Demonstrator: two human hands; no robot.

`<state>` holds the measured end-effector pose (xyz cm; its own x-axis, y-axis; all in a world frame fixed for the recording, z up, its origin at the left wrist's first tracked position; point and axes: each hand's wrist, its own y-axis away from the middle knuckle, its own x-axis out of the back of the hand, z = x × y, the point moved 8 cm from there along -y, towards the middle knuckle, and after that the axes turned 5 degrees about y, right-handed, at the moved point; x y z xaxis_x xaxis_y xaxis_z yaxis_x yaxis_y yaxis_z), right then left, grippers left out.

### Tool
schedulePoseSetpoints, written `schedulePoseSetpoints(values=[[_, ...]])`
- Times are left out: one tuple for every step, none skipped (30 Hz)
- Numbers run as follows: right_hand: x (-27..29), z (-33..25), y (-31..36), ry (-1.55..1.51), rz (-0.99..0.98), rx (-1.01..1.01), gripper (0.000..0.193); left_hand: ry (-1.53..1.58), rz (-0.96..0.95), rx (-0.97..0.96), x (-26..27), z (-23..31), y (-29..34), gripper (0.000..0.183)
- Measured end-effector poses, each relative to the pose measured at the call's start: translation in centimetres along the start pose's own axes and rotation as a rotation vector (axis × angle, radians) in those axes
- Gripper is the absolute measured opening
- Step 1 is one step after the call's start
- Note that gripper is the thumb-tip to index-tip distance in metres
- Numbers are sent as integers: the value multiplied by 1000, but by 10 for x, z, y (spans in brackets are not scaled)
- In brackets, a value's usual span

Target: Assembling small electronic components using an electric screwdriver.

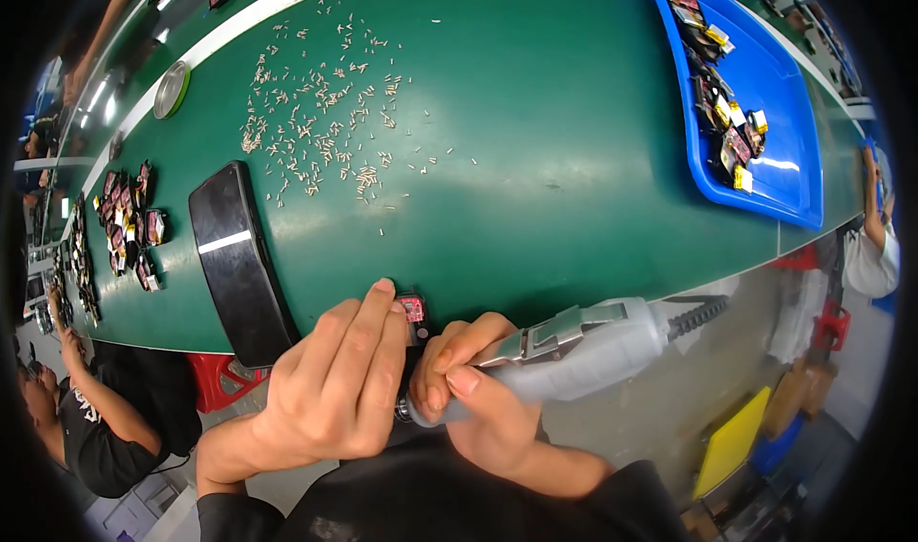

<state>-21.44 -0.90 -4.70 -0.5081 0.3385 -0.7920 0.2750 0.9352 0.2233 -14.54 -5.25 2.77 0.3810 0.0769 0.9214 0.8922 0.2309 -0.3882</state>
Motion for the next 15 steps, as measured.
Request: schedulePoseSetpoints(values=[[1,1,0,1,0,-6,10,-21,-28,-6,0,2,-1,19],[1,1,-1,8,-11,0,10,-46,-48,28,-1,3,-2,17],[1,1,-1,17,-19,7,10,-42,-48,31,-1,7,-3,17],[1,2,-1,20,-16,4,10,-68,-49,88,-2,6,-4,16],[0,1,0,29,-23,13,11,-93,-51,146,-2,5,-4,15],[0,1,0,38,-32,21,11,-91,-49,150,-3,7,-5,15],[1,0,0,42,-32,17,11,-110,-51,184,-3,7,-5,15],[0,0,0,40,-45,-11,12,-128,-53,218,-4,5,-4,14],[-2,-1,0,41,-53,-34,12,-121,-47,221,-4,4,-4,14],[-5,-8,-1,47,-56,-43,12,-124,-44,208,-4,4,-1,14],[-12,-17,-2,61,-98,-83,11,-127,-41,195,-5,3,1,13],[-15,-27,-2,78,-133,-120,11,-120,-38,205,-6,2,1,13],[-23,-44,-7,86,-268,-23,12,-130,-38,161,-5,5,1,14],[-30,-61,-14,92,-402,74,13,-141,-38,117,-5,8,1,14],[-38,-76,-21,151,-473,117,14,-143,-37,128,-4,9,3,14]])
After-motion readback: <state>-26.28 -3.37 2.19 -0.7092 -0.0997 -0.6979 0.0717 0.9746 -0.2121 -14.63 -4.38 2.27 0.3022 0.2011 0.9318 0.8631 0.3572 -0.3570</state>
